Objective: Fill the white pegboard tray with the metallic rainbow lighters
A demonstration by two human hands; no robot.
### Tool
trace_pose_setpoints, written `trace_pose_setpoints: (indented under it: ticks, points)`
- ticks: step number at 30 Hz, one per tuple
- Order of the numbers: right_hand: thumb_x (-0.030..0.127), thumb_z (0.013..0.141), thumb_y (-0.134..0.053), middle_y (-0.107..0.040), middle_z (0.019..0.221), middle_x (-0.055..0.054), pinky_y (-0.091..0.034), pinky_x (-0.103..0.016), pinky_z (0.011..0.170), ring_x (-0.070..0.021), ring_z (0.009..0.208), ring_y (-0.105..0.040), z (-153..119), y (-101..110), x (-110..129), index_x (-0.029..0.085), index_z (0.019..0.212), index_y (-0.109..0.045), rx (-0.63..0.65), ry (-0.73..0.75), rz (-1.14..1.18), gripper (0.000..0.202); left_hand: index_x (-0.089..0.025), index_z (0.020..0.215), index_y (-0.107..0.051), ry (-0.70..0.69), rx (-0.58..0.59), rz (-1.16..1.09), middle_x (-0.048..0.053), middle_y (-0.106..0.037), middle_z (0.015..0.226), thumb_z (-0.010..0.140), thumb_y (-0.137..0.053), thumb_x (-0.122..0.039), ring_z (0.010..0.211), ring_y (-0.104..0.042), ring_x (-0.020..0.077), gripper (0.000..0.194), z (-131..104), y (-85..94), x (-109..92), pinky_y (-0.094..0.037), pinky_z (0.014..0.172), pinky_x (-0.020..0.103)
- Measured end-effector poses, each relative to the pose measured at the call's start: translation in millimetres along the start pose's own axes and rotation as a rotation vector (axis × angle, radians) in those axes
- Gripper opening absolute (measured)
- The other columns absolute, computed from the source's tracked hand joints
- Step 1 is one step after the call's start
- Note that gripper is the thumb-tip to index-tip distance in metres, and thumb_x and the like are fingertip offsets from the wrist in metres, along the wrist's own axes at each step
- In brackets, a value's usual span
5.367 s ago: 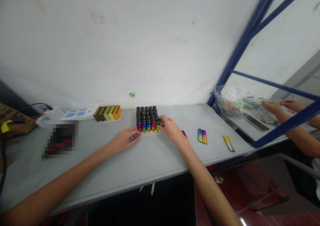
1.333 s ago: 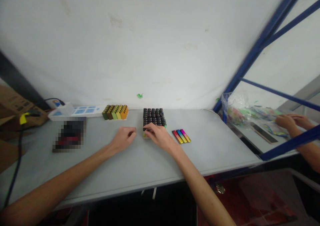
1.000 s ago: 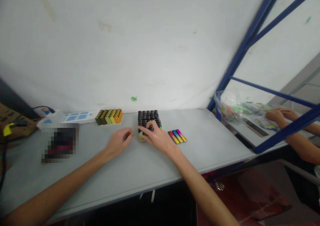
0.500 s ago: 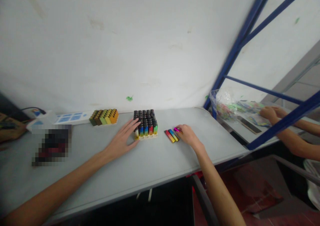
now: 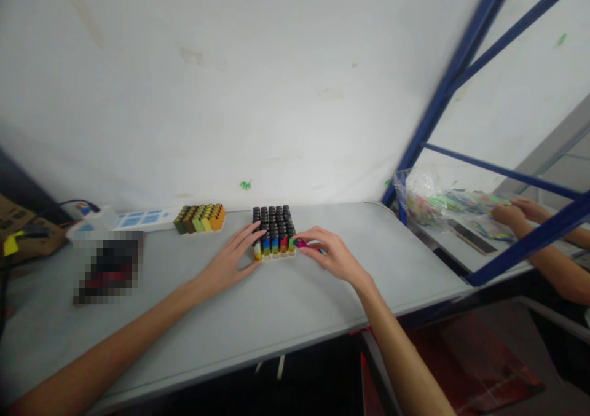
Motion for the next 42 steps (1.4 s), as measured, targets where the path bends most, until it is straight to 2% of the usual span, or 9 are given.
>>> trace_pose_setpoints:
  ticks: [9, 15, 18, 22, 26, 33, 37, 39, 42]
  points:
    - [0.038, 0.093, -0.069, -0.074, 0.102, -0.005, -0.059, -0.03, 0.076, -0.0183, 0.086, -0.071, 12, -34, -10, 0.022, 0.114, -0.066, -0.121, -0.003, -0.121, 0.027, -0.03, 0.159, -0.027, -0.001, 0.016, -0.023, 0.009, -0.026, 0.167, 0.092, -0.066, -0.02, 0.151, -0.032, 0.0284, 0.078, 0, -0.3, 0, -0.031, 0.124, 0.048]
    - [0.032, 0.098, -0.061, -0.073, 0.102, -0.006, -0.059, -0.034, 0.083, -0.0203, 0.092, -0.071, 28, -76, -12, 0.023, 0.117, -0.061, -0.106, 0.086, -0.258, 0.02, -0.031, 0.159, -0.026, 0.008, 0.023, -0.049, 0.008, -0.027, 0.166, 0.094, -0.065, -0.023, 0.151, -0.033, 0.0279, 0.077, -1, 0.1, 0, -0.032, 0.124, 0.047]
    - [0.026, 0.101, -0.055, -0.07, 0.107, -0.009, -0.058, -0.037, 0.086, -0.0222, 0.095, -0.07, 29, -86, -12, 0.023, 0.116, -0.064, -0.099, 0.136, -0.344, 0.018, -0.031, 0.159, -0.025, 0.014, 0.04, -0.056, 0.009, -0.026, 0.167, 0.095, -0.064, -0.024, 0.151, -0.033, 0.0279, 0.075, -1, 0.7, -1, -0.033, 0.123, 0.048]
    - [0.025, 0.101, -0.054, -0.063, 0.115, -0.011, -0.057, -0.039, 0.091, -0.0228, 0.102, -0.066, 30, -78, -9, 0.024, 0.118, -0.065, -0.116, 0.235, -0.394, 0.02, -0.031, 0.159, -0.023, 0.007, 0.034, -0.068, 0.009, -0.024, 0.168, 0.096, -0.063, -0.023, 0.152, -0.031, 0.0278, 0.076, -1, -0.3, -2, -0.031, 0.124, 0.049]
    - [0.024, 0.101, -0.056, -0.063, 0.109, -0.009, -0.057, -0.037, 0.09, -0.0211, 0.098, -0.065, 40, -70, -5, 0.024, 0.116, -0.066, -0.009, 0.26, -0.405, 0.019, -0.031, 0.159, -0.023, 0.007, 0.029, -0.071, 0.009, -0.023, 0.168, 0.097, -0.063, -0.028, 0.152, -0.029, 0.0272, 0.074, -1, -2.7, -1, -0.03, 0.125, 0.048]
    - [0.033, 0.101, -0.056, -0.055, 0.113, -0.009, -0.059, -0.033, 0.076, -0.018, 0.083, -0.063, 39, -74, 8, 0.027, 0.127, -0.064, 0.033, 0.151, -0.598, 0.028, -0.031, 0.158, -0.025, 0.029, 0.01, -0.064, 0.009, -0.027, 0.166, 0.099, -0.061, -0.033, 0.151, -0.031, 0.0269, 0.069, 0, -4.6, -1, -0.031, 0.124, 0.047]
    - [0.036, 0.104, -0.049, -0.056, 0.112, -0.008, -0.059, -0.035, 0.079, -0.0166, 0.078, -0.064, 20, -42, 1, 0.028, 0.142, -0.053, -0.075, 0.075, -0.487, 0.039, -0.031, 0.158, -0.025, 0.021, 0.004, -0.055, 0.009, -0.027, 0.166, 0.099, -0.06, -0.029, 0.15, -0.033, 0.0269, 0.069, 0, -3.6, -1, -0.03, 0.124, 0.047]
    - [0.036, 0.104, -0.047, -0.057, 0.112, -0.009, -0.059, -0.035, 0.079, -0.017, 0.078, -0.065, 6, -18, -14, 0.025, 0.138, -0.055, -0.173, -0.013, -0.467, 0.037, -0.031, 0.158, -0.026, 0.019, 0.005, -0.05, 0.009, -0.027, 0.166, 0.099, -0.06, -0.028, 0.15, -0.034, 0.0272, 0.068, 0, -3.5, 0, -0.031, 0.124, 0.047]
    - [0.041, 0.099, -0.055, -0.058, 0.115, -0.011, -0.059, -0.04, 0.082, -0.0208, 0.083, -0.066, -17, 4, -44, 0.023, 0.14, -0.053, -0.169, -0.156, -0.545, 0.044, -0.031, 0.158, -0.026, 0.024, 0.007, -0.051, 0.009, -0.027, 0.166, 0.099, -0.06, -0.028, 0.15, -0.034, 0.0274, 0.068, 0, -4.2, 0, -0.03, 0.124, 0.047]
Point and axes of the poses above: each hand's wrist, its own z-axis towards the middle knuckle, its own y-axis out of the back of the hand, x = y × z, the point moved 3 cm from there along z, towards the middle knuckle
